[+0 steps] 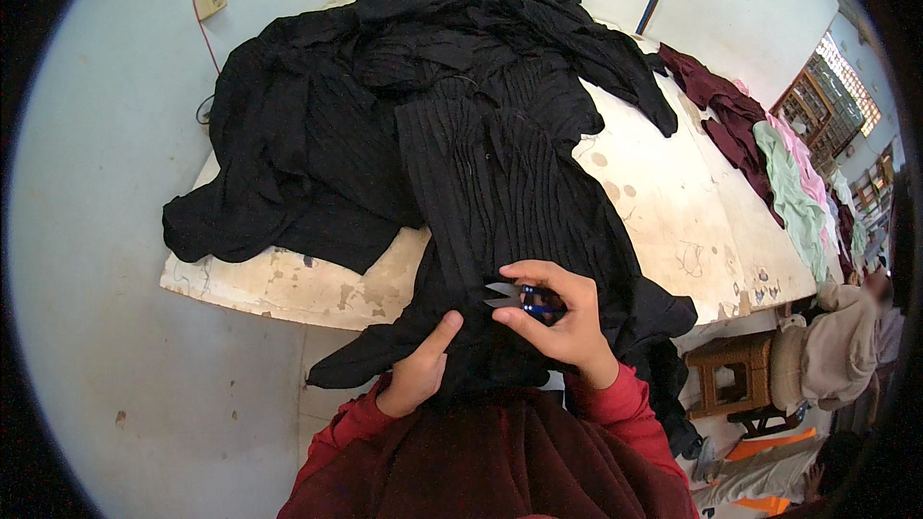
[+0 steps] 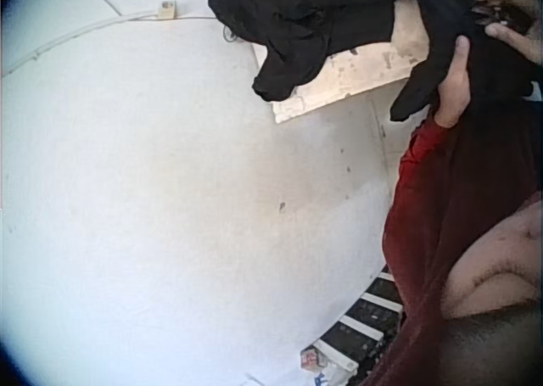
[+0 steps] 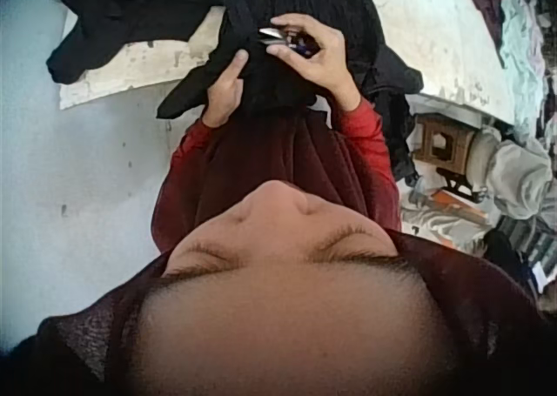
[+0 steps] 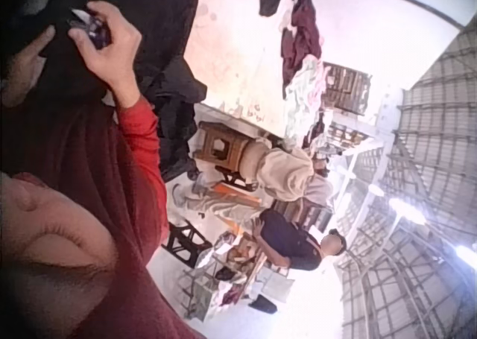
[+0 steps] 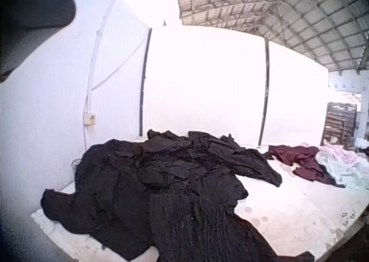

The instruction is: The person uses a small blade to cut a black pleated garment laid on a table. They repeatedly lift and reposition sections of the fabric, then slice along seams and edges. The garment remains on the table throughout the clip.

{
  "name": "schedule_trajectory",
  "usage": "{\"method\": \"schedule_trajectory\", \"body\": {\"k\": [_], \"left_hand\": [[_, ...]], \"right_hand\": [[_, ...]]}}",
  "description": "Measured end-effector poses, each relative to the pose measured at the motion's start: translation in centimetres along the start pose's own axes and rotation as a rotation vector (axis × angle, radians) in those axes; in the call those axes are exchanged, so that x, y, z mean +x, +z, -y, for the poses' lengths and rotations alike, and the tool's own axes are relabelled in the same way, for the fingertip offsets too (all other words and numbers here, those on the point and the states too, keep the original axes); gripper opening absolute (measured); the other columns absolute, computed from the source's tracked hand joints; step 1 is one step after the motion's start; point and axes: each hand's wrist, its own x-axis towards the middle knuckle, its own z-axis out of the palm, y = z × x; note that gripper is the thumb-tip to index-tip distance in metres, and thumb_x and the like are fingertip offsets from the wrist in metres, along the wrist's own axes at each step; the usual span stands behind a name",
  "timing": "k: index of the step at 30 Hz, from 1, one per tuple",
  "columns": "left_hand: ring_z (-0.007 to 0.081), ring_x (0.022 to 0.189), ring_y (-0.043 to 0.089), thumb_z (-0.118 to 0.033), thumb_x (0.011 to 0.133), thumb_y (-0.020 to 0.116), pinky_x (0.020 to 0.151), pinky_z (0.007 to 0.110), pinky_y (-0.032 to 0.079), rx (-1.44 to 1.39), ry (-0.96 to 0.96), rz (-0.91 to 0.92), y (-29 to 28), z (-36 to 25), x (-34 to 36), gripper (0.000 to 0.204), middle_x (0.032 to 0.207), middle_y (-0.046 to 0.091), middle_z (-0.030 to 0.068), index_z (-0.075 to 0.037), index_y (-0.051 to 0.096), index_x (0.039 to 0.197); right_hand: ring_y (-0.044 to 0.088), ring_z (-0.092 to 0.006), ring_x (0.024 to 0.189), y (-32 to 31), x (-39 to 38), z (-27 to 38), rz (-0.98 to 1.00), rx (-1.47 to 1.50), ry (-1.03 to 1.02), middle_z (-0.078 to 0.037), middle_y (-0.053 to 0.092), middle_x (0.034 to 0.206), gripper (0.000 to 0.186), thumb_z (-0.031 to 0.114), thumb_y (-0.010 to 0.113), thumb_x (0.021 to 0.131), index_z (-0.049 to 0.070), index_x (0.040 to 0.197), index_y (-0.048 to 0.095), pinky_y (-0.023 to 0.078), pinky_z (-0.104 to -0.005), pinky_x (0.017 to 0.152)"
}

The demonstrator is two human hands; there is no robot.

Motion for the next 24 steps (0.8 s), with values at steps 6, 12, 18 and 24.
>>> {"method": "schedule_trajectory", "body": {"k": [6,12,18,24], "left_hand": [[0.0219,0.119,0.051,-0.002,0.094,0.051,0.105,0.037,0.038,-0.155,-0.088,0.018,-0.1,0.0,-0.2,0.037,0.131,0.052,0.0118,0.001,0.047,0.131],[0.0228,0.121,0.05,-0.005,0.097,0.048,0.106,0.038,0.038,-0.203,-0.134,0.091,-0.5,0.0,-0.3,0.037,0.132,0.051,0.0123,0.001,0.045,0.133],[0.0236,0.122,0.049,-0.006,0.097,0.046,0.107,0.039,0.037,-0.262,-0.162,0.132,-0.4,0.0,-0.3,0.037,0.133,0.05,0.0132,0.001,0.043,0.134],[0.024,0.123,0.049,-0.006,0.097,0.046,0.107,0.04,0.037,-0.278,-0.18,0.142,-0.3,-0.1,-0.4,0.038,0.133,0.049,0.0134,0.002,0.043,0.133]], "right_hand": [[0.068,-0.0204,0.066,-0.2,1.2,0.4,0.038,-0.253,-0.139,-0.007,0.071,0.081,0.023,0.02,0.08,0.071,0.007,0.088,0.071,0.05,-0.0276,0.057],[0.067,-0.0182,0.065,0.1,1.5,0.4,0.048,-0.223,-0.208,-0.006,0.071,0.079,0.023,0.02,0.08,0.069,0.006,0.086,0.072,0.042,-0.0255,0.054],[0.068,-0.017,0.065,0.2,1.6,0.1,0.05,-0.191,-0.222,-0.004,0.071,0.08,0.021,0.019,0.08,0.07,0.009,0.086,0.072,0.047,-0.0267,0.054],[0.068,-0.0182,0.066,0.4,1.4,-0.1,0.053,-0.159,-0.204,-0.006,0.071,0.079,0.024,0.019,0.08,0.069,0.005,0.086,0.072,0.044,-0.0253,0.055]]}}
